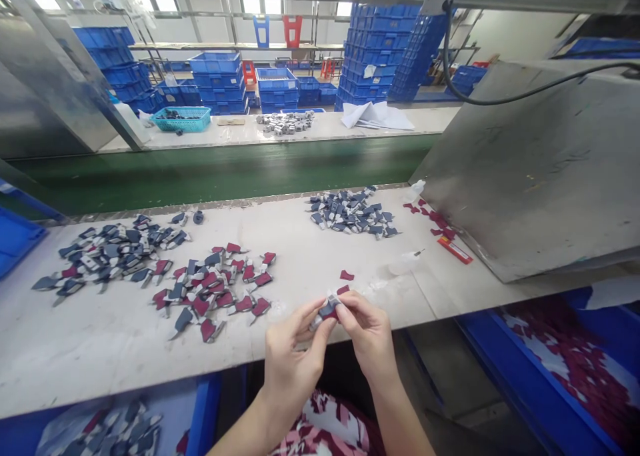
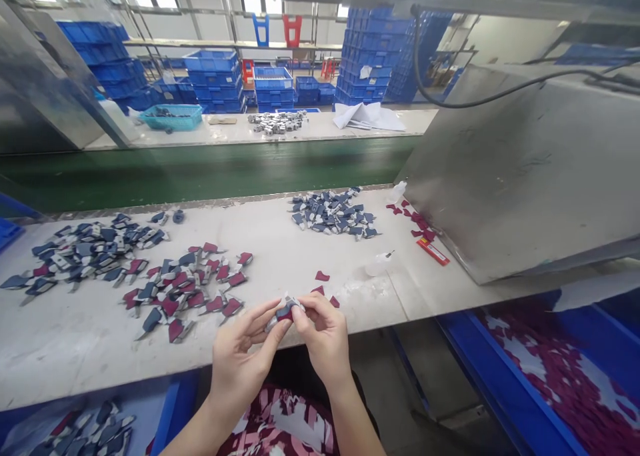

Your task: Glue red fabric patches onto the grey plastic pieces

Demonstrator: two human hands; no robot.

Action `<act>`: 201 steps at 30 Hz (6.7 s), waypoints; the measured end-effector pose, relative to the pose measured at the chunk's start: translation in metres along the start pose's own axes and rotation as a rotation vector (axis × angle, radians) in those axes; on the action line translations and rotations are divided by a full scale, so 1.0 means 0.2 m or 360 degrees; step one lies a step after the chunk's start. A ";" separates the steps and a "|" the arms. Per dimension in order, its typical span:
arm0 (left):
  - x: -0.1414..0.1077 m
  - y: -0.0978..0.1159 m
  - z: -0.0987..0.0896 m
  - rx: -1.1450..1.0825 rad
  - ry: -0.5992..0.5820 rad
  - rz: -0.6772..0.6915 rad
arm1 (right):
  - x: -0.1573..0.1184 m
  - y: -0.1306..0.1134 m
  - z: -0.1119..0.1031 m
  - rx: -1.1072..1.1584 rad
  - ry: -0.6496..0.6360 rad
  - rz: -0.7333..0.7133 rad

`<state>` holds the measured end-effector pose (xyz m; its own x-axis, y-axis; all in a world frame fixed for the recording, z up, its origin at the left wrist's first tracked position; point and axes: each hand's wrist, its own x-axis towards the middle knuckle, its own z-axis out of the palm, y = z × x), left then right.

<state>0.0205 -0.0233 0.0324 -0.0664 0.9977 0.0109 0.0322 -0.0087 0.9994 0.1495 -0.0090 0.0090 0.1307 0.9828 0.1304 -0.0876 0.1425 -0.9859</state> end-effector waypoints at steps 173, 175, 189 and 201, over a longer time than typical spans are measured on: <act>0.31 -0.43 -0.09 0.1245 -0.0064 0.0441 | -0.02 0.39 -0.06 -0.0919 0.0651 -0.0696; 0.31 -0.43 -0.09 0.1246 -0.0049 0.0444 | -0.02 0.39 -0.07 -0.0896 0.0682 -0.0658; 0.31 -0.45 -0.08 0.1109 -0.0011 0.0360 | -0.01 0.39 0.03 -0.0745 0.0529 -0.0433; 0.30 -0.45 -0.08 0.1090 -0.0008 0.0379 | 0.00 0.39 0.03 -0.0737 0.0505 -0.0438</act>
<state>-0.0030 0.0372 -0.0563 0.0246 0.9743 0.2240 0.6628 -0.1836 0.7259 0.1362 0.0039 -0.0676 0.3805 0.8245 0.4188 0.4189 0.2501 -0.8729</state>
